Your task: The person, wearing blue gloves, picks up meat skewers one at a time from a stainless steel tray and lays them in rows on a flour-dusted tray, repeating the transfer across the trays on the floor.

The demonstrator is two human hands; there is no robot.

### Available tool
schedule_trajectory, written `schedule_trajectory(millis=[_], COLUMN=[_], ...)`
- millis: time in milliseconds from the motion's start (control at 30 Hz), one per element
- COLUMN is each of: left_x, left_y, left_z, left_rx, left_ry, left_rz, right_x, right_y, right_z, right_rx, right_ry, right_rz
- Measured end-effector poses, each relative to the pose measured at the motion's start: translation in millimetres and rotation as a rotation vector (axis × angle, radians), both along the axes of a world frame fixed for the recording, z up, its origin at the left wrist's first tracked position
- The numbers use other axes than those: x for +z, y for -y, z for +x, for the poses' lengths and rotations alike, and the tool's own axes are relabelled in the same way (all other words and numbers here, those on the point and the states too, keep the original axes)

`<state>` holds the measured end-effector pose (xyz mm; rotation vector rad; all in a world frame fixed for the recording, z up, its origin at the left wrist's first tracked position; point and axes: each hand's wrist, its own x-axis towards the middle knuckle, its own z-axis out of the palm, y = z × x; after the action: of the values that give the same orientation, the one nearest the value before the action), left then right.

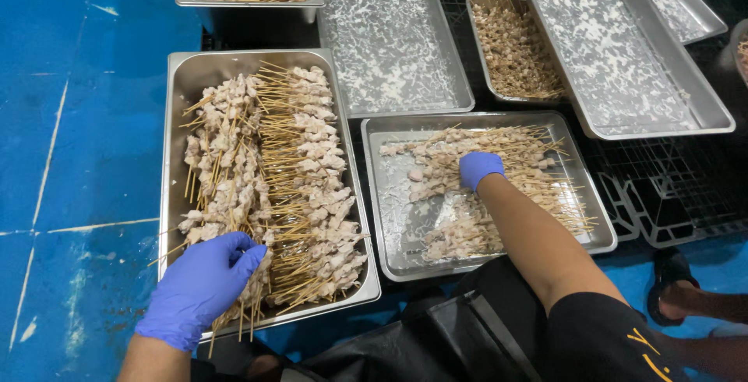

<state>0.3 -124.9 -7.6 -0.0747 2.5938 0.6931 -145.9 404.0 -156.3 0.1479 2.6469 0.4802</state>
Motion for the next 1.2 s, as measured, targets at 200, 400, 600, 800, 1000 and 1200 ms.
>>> schedule_trajectory(millis=[200,400,600,800,1000,1200], left_x=[3.6,7.4,10.3,11.6,11.4,19.0], left_y=[2.1,-0.8,-4.0,1.8,2.6,0.2], left_z=[0.6,-3.9,-1.6,2.1,2.7,17.0], left_rx=[0.005,-0.011,-0.026,-0.013,-0.045,-0.087], left_ry=[0.005,0.020,-0.018,-0.007,-0.081,-0.116], left_rz=[-0.001,-0.006,0.044,0.034,0.094,0.170], right_x=[6.1,14.7,11.9,20.0,28.3,40.4], right_y=[-1.8,0.1,13.0,6.5,8.8,13.4], right_z=[-0.6,5.5,10.6,9.0,21.9,51.3], right_rx=[0.024,-0.043,-0.012,-0.027,-0.034,-0.804], right_ry=[0.106,0.103,0.066,0.181,0.342,0.352], right_rz=[-0.055,-0.124,-0.019,-0.104,-0.345,-0.949])
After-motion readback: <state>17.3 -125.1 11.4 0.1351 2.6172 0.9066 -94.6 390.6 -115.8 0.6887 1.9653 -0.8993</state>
